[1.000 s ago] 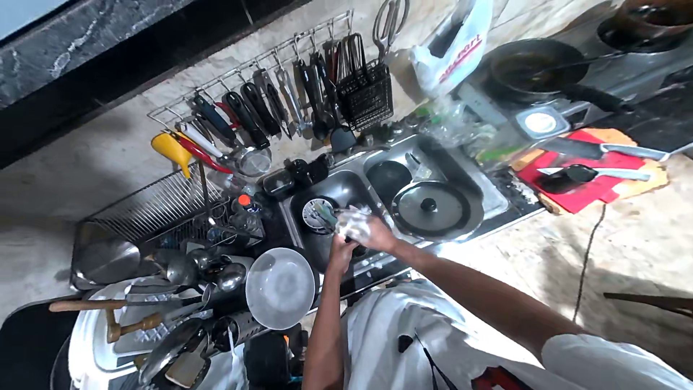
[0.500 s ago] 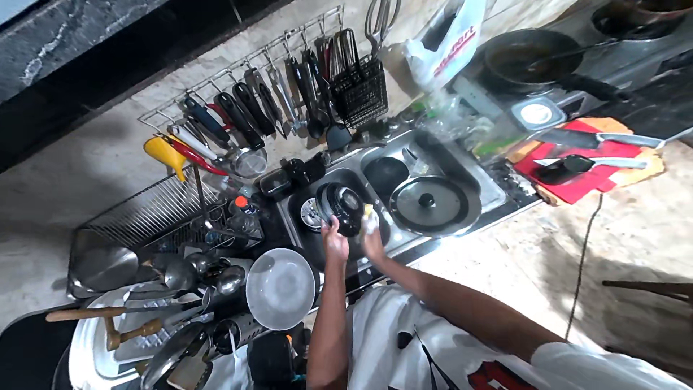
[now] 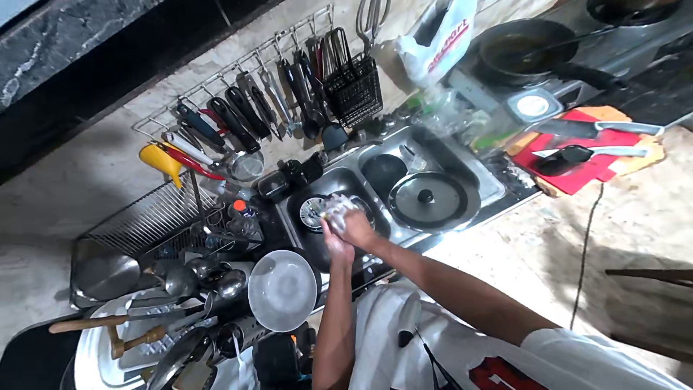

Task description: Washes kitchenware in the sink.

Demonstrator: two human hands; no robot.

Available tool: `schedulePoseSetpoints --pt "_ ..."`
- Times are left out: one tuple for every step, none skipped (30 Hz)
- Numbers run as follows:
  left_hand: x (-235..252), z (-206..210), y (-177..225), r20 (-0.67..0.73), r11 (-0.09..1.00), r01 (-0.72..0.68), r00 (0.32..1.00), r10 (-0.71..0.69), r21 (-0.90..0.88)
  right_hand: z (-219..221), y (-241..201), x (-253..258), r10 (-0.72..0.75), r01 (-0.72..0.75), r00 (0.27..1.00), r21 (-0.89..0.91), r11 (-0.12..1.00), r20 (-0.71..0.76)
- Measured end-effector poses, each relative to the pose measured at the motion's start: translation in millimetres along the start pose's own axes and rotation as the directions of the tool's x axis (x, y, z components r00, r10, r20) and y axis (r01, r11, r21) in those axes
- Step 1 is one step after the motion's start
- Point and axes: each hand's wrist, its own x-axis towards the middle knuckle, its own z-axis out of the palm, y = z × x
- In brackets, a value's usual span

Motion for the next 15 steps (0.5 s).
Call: schedulePoseSetpoints --pt "1 0 4 -0.021 0.999 -0.002 1.000 0.001 -0.054 4 4 -9 -0.071 0.071 0.997 0.004 0.997 0.016" --pt "3 -1 9 -0.035 0.995 0.014 0.999 -0.017 -0.099 8 10 -19 -0.146 0.146 0.989 0.011 0.989 0.017" --pt "6 -6 13 -0.041 0.989 0.045 0.998 -0.051 -0.139 13 18 -28 -0.214 0.215 0.977 0.029 0.976 -0.006" --pt "8 -11 13 -0.069 0.983 0.077 0.994 -0.089 -0.164 17 26 -36 -0.270 0.270 0.963 0.052 0.961 -0.020" --pt "10 -15 12 -0.115 0.979 0.108 0.985 -0.129 -0.173 21 34 -43 -0.315 0.316 0.949 0.068 0.946 -0.031" --pt "11 -19 11 -0.163 0.978 0.130 0.974 -0.156 -0.163 25 41 -50 -0.337 0.339 0.941 0.071 0.938 -0.031" --pt "11 -22 9 -0.203 0.980 0.141 0.965 -0.168 -0.141 26 45 -57 -0.344 0.345 0.939 0.073 0.936 -0.019" --pt "11 -23 8 -0.241 0.983 0.138 0.957 -0.163 -0.118 25 47 -63 -0.329 0.327 0.944 0.076 0.942 0.007" --pt "11 -22 7 -0.262 0.987 0.120 0.954 -0.143 -0.102 22 48 -67 -0.294 0.290 0.955 0.087 0.953 0.035" --pt "10 -22 8 -0.249 0.988 0.099 0.960 -0.125 -0.115 20 49 -70 -0.254 0.248 0.967 0.110 0.962 0.038" --pt "9 -21 10 -0.227 0.987 0.076 0.968 -0.107 -0.143 19 49 -72 -0.201 0.197 0.979 0.123 0.973 0.019" --pt "7 -20 11 -0.210 0.984 0.055 0.974 -0.090 -0.167 19 49 -73 -0.130 0.132 0.991 0.137 0.982 -0.023" --pt "5 -18 13 -0.201 0.982 0.038 0.977 -0.076 -0.185 20 49 -73 -0.043 0.056 0.995 0.167 0.984 -0.085" --pt "3 -17 16 -0.188 0.980 0.028 0.980 -0.065 -0.195 20 47 -69 0.052 -0.017 0.987 0.225 0.974 -0.150" --pt "1 -17 18 -0.171 0.981 0.024 0.984 -0.058 -0.192 17 46 -61 0.153 -0.091 0.968 0.290 0.953 -0.198"
